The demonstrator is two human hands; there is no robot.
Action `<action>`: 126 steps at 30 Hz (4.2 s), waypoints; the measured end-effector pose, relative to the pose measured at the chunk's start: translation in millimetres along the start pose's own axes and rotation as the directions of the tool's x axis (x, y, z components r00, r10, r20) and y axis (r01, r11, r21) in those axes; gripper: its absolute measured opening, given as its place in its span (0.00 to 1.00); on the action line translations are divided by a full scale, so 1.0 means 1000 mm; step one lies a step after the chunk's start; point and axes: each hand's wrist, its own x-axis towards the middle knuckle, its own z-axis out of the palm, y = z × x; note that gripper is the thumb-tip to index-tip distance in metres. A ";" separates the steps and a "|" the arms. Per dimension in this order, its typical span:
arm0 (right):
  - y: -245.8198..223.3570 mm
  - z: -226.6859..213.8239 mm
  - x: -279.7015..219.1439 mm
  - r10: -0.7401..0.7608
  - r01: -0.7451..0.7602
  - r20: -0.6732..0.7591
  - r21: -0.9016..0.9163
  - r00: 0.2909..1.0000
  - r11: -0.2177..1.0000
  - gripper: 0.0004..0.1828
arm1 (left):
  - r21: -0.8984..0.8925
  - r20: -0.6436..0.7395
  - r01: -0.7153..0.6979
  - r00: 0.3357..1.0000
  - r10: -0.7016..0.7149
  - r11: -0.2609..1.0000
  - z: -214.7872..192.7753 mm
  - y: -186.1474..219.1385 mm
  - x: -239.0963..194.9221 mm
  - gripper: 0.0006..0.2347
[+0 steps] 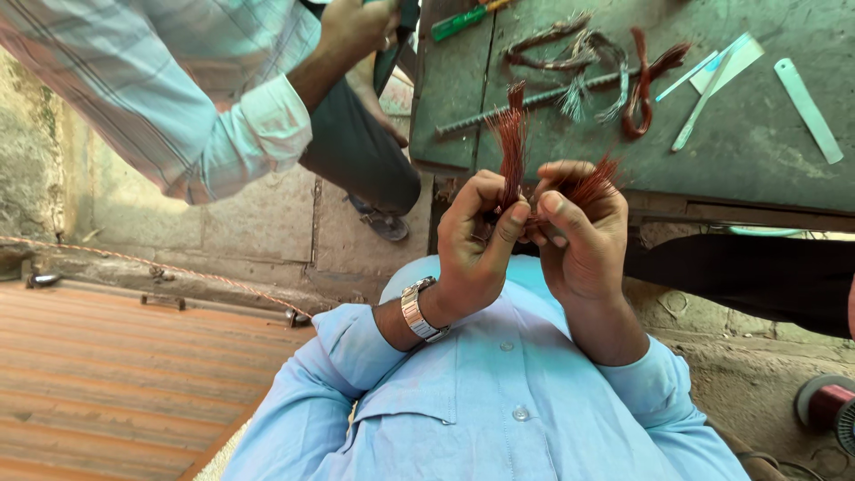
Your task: The person holds a bundle of copper wires and twists them together by hand. Another person works on a motor component nearby using pliers and a screwdriver.
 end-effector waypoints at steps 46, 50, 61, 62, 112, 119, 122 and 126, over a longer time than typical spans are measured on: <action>-0.017 -0.014 0.017 0.042 -0.042 -0.005 -0.029 0.999 0.999 0.05 | 0.025 0.056 0.012 0.998 -0.013 1.000 0.008 -0.006 0.021 0.03; -0.020 -0.014 0.019 0.047 -0.048 -0.028 -0.038 0.998 0.998 0.05 | -0.004 0.035 0.004 0.999 -0.004 1.000 0.010 -0.008 0.024 0.03; -0.021 -0.017 0.019 0.041 -0.044 -0.035 -0.090 0.999 0.995 0.05 | 0.092 0.075 0.051 0.995 -0.058 0.994 0.010 -0.004 0.027 0.03; -0.021 -0.017 0.019 0.038 -0.041 -0.034 -0.088 0.999 0.995 0.05 | 0.105 0.070 0.053 0.996 -0.060 0.993 0.009 -0.004 0.027 0.03; 0.009 0.001 -0.002 0.016 -0.019 0.035 0.102 0.999 0.995 0.06 | 0.032 -0.054 0.057 0.997 -0.055 0.998 -0.008 0.000 -0.003 0.04; -0.003 -0.005 0.002 0.058 -0.058 0.000 0.044 0.998 0.997 0.13 | 0.070 0.008 0.013 1.000 -0.014 0.997 -0.001 0.000 0.006 0.03; -0.007 -0.009 0.003 0.076 -0.075 -0.039 0.008 0.996 0.997 0.10 | 0.135 0.053 -0.018 0.999 0.010 0.991 0.000 -0.001 0.008 0.03; -0.009 -0.010 0.006 0.067 -0.069 -0.069 -0.035 0.995 0.997 0.07 | 0.141 0.075 -0.021 0.997 0.011 0.990 0.003 -0.001 0.011 0.03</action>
